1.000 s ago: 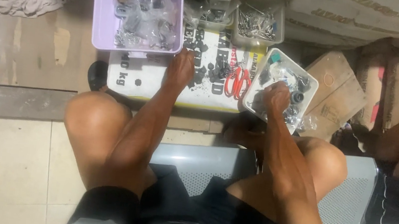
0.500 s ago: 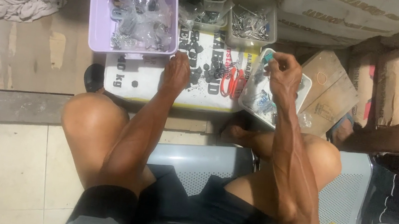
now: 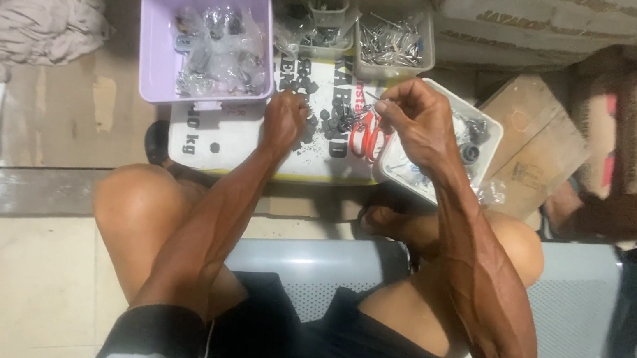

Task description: The person sits and repeatedly picks up small metal hardware items from a white box, inspects them, and places them into a purple container. The person handles the items one at a time throughout the clip.

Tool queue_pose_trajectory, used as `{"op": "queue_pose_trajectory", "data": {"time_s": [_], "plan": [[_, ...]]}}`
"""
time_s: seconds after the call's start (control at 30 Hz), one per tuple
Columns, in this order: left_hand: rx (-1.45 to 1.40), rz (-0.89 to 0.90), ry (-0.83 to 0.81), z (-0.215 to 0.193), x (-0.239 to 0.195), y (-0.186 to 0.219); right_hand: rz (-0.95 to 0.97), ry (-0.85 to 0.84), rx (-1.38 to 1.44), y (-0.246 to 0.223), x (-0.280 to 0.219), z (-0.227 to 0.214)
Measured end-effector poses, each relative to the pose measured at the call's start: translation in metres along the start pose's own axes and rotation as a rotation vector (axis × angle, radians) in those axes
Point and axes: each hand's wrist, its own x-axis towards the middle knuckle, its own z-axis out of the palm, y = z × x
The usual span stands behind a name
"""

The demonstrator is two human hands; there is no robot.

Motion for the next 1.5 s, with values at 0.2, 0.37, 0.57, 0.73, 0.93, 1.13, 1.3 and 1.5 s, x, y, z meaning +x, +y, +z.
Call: {"op": "queue_pose_trajectory", "data": {"time_s": [0.2, 0.37, 0.57, 0.73, 0.93, 1.13, 1.3, 1.5], "plan": [[-0.37, -0.182, 0.044, -0.017, 0.017, 0.042, -0.033, -0.031, 0.159, -0.007, 0.019, 0.016], [-0.97, -0.325, -0.015, -0.113, 0.006, 0.146, -0.093, -0.017, 0.292, -0.019, 0.029, 0.026], [-1.06, -0.207, -0.016, -0.128, 0.009, 0.154, -0.169, -0.003, 0.345, -0.031, 0.027, 0.041], [-1.104, -0.198, 0.002, -0.119, 0.001, 0.148, -0.201, -0.003, 0.226, -0.03, 0.025, 0.046], [-0.851, 0.074, -0.011, -0.105, -0.002, 0.15, -0.269, -0.063, 0.052, -0.034, 0.028, 0.048], [-0.879, 0.147, -0.142, -0.115, 0.003, 0.166, -0.301, -0.014, -0.254, -0.035, 0.032, 0.032], [-0.305, 0.093, -0.044, -0.094, 0.017, 0.135, -0.445, 0.063, -0.448, 0.027, 0.043, 0.046], [0.042, 0.326, -0.014, -0.078, 0.026, 0.109, -0.333, -0.155, -0.889, 0.153, 0.044, 0.076]]}}
